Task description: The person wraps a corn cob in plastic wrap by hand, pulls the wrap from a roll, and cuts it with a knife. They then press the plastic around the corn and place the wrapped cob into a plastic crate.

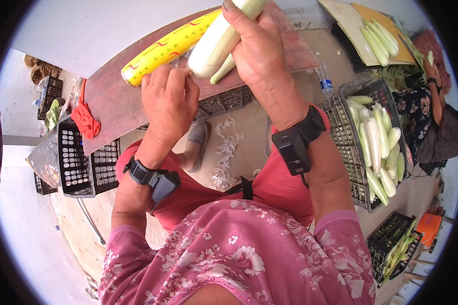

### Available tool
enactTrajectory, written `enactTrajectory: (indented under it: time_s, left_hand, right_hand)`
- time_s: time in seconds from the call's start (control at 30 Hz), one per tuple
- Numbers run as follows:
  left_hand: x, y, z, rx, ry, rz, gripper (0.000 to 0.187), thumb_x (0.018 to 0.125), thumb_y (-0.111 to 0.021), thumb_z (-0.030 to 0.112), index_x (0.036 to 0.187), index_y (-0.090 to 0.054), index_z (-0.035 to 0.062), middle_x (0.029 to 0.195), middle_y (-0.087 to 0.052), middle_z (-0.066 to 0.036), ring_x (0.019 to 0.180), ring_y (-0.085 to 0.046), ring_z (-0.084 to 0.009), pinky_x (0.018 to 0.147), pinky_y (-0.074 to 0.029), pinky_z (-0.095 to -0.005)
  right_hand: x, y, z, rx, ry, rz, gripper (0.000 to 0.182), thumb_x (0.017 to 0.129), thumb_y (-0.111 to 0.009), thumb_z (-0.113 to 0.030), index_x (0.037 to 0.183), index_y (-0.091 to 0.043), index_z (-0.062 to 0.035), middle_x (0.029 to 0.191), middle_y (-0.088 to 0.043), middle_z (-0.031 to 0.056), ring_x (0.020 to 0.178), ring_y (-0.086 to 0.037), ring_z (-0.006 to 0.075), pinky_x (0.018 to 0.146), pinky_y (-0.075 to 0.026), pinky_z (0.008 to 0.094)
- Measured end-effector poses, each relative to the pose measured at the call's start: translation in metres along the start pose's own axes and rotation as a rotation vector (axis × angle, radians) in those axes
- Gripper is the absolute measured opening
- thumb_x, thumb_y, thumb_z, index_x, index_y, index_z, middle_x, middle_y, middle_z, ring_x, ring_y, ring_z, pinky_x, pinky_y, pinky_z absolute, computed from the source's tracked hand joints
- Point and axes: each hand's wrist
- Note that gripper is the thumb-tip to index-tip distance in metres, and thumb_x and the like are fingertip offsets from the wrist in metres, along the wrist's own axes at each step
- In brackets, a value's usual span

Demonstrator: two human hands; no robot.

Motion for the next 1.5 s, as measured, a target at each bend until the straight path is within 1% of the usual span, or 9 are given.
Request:
enactTrajectory:
  time_s: [0.2,0.3,0.4,0.5,0.6,0.7,1.2,1.3,1.5]
  left_hand:
    - [-0.001,-0.001,0.001,-0.178,0.171,-0.027,0.013,0.074,-0.067,0.006,0.082,-0.057,0.0031,0.074,-0.052,-0.009,0.07,-0.053,-0.024,0.065,-0.039,-0.0361]
    - [0.0,0.003,0.006,-0.732,0.741,-0.212,0.011,0.082,-0.064,0.006,0.09,-0.06,-0.0007,0.08,-0.061,-0.008,0.072,-0.056,-0.0164,0.067,-0.042,-0.0283]
    - [0.004,0.008,-0.004,-1.008,0.865,-0.45,0.01,0.086,-0.061,0.007,0.092,-0.061,-0.0009,0.086,-0.065,-0.007,0.074,-0.056,-0.011,0.07,-0.044,-0.0237]
    - [0.002,0.001,-0.003,-1.242,1.007,-0.444,0.015,0.092,-0.053,0.01,0.101,-0.061,0.0012,0.092,-0.065,-0.002,0.079,-0.06,-0.0095,0.077,-0.05,-0.0261]
    - [0.005,0.004,-0.006,-1.512,1.229,-0.252,0.017,0.094,-0.051,0.013,0.103,-0.06,0.0012,0.094,-0.066,-0.006,0.081,-0.064,-0.0143,0.082,-0.053,-0.0301]
    - [0.005,0.005,-0.016,-1.799,1.228,-0.203,0.02,0.097,-0.05,0.018,0.103,-0.058,0.0009,0.096,-0.066,-0.009,0.084,-0.067,-0.0189,0.083,-0.055,-0.0349]
    - [0.002,0.002,-0.005,-1.786,1.097,-0.175,0.012,0.097,-0.051,0.011,0.093,-0.053,0.0006,0.092,-0.062,-0.01,0.084,-0.065,-0.0181,0.081,-0.058,-0.0333]
    - [0.009,0.005,-0.002,-1.791,1.204,-0.161,0.012,0.097,-0.05,0.012,0.093,-0.052,0.0009,0.094,-0.061,-0.01,0.086,-0.064,-0.0191,0.081,-0.057,-0.035]
    - [0.013,0.013,-0.006,-1.909,1.179,-0.157,0.014,0.098,-0.052,0.018,0.095,-0.052,0.0038,0.091,-0.058,-0.007,0.084,-0.063,-0.0185,0.078,-0.058,-0.0354]
  right_hand:
    - [0.002,0.004,-0.001,0.039,-0.035,-0.003,0.033,0.094,-0.06,-0.013,0.122,-0.047,-0.0015,0.114,-0.054,0.0093,0.108,-0.055,0.0231,0.1,-0.044,0.0445]
    - [0.001,0.0,-0.006,-0.013,-0.019,-0.033,0.035,0.094,-0.06,-0.017,0.122,-0.046,-0.0009,0.113,-0.055,0.0118,0.11,-0.055,0.0266,0.101,-0.044,0.0457]
    - [0.001,0.001,-0.012,0.015,-0.041,-0.045,0.036,0.094,-0.059,-0.018,0.123,-0.046,0.0003,0.114,-0.056,0.0148,0.113,-0.055,0.0303,0.101,-0.043,0.0468]
    - [-0.001,-0.003,-0.016,0.05,-0.079,-0.073,0.037,0.095,-0.058,-0.018,0.124,-0.045,0.0012,0.114,-0.056,0.0169,0.115,-0.055,0.0322,0.101,-0.043,0.0472]
    - [-0.005,-0.009,-0.015,0.001,-0.052,-0.12,0.038,0.095,-0.058,-0.018,0.125,-0.045,0.0018,0.115,-0.056,0.0176,0.115,-0.055,0.0326,0.102,-0.043,0.047]
    - [-0.004,-0.008,-0.014,0.009,-0.054,-0.104,0.038,0.095,-0.058,-0.018,0.125,-0.046,0.0021,0.115,-0.057,0.0179,0.115,-0.055,0.033,0.102,-0.043,0.0471]
    - [0.001,-0.002,-0.011,0.084,-0.065,-0.079,0.037,0.094,-0.058,-0.016,0.124,-0.047,0.0016,0.113,-0.057,0.017,0.115,-0.054,0.032,0.103,-0.041,0.0475]
    - [0.001,-0.002,-0.013,0.074,-0.057,-0.094,0.036,0.094,-0.058,-0.016,0.123,-0.047,0.0018,0.113,-0.057,0.017,0.115,-0.054,0.0322,0.103,-0.041,0.0478]
    - [-0.001,-0.004,-0.012,0.057,-0.059,-0.101,0.034,0.094,-0.058,-0.017,0.122,-0.048,0.0015,0.113,-0.057,0.0171,0.114,-0.055,0.0327,0.103,-0.041,0.0482]
Point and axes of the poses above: each hand's wrist, its own x-axis towards the middle knuckle, its own y-axis out of the back of the hand, z = x × y
